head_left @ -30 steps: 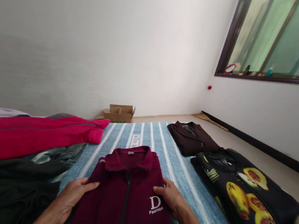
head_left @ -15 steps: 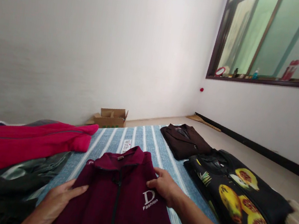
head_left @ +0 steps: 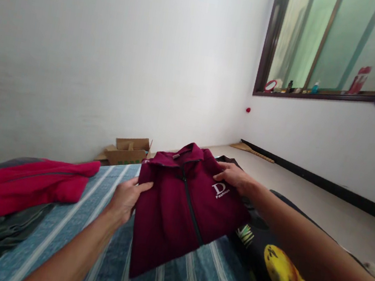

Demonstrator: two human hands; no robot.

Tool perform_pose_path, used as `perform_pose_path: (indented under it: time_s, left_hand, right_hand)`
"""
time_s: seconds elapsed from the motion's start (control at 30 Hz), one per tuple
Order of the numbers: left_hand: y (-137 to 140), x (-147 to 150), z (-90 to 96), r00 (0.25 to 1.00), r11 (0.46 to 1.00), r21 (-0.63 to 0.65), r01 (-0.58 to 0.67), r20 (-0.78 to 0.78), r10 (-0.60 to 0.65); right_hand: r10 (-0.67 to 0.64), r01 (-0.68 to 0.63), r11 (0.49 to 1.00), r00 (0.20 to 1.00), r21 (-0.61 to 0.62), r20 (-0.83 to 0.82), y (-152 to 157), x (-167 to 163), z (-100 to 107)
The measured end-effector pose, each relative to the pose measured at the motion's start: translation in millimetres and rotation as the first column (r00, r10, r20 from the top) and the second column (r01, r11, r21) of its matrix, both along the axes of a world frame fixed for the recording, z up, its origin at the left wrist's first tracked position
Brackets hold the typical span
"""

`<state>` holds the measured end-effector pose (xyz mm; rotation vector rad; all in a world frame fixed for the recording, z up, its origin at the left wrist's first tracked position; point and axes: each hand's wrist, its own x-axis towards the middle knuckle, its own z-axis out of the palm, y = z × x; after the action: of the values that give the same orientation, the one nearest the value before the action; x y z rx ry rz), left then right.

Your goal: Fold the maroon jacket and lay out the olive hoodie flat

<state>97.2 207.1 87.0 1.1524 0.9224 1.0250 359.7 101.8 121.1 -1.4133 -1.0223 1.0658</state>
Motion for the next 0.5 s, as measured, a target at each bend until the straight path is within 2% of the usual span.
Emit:
perform_pose_path:
  time_s: [0.07,0.23,0.33,0.4,0.5]
  left_hand:
    - [16.7,34.2,2.9,1.0,0.998,0.062,0.002,0.028,-0.004]
    - [57.0,116.2,11.5,0.992,0.984,0.179,-0.016,0.122,-0.006]
    - [78.1,160.9,14.7,0.986,0.978,0.206,-0.026,0.164,-0.008]
    - [90.1,188.2,7.3,0.989,0.987,0.16,-0.034,0.15,0.009]
    - [99.8,221.3,-25.8,0.997,0.999,0.042,0.007,0.071,-0.01]
  right_hand:
    - [-0.034,0.033,0.999,0.997,0.011,0.067,11.6,31.5,5.8]
    - [-0.108,0.107,0.994,0.989,0.01,0.103,41.4,105.0,18.9]
    - [-0.182,0.182,0.983,0.974,0.01,0.132,57.9,143.1,24.0]
    - [-0.255,0.258,0.966,0.944,0.01,0.209,67.7,165.4,19.3]
    - [-0.348,0.388,0.921,0.861,-0.037,0.372,76.7,190.7,-9.8]
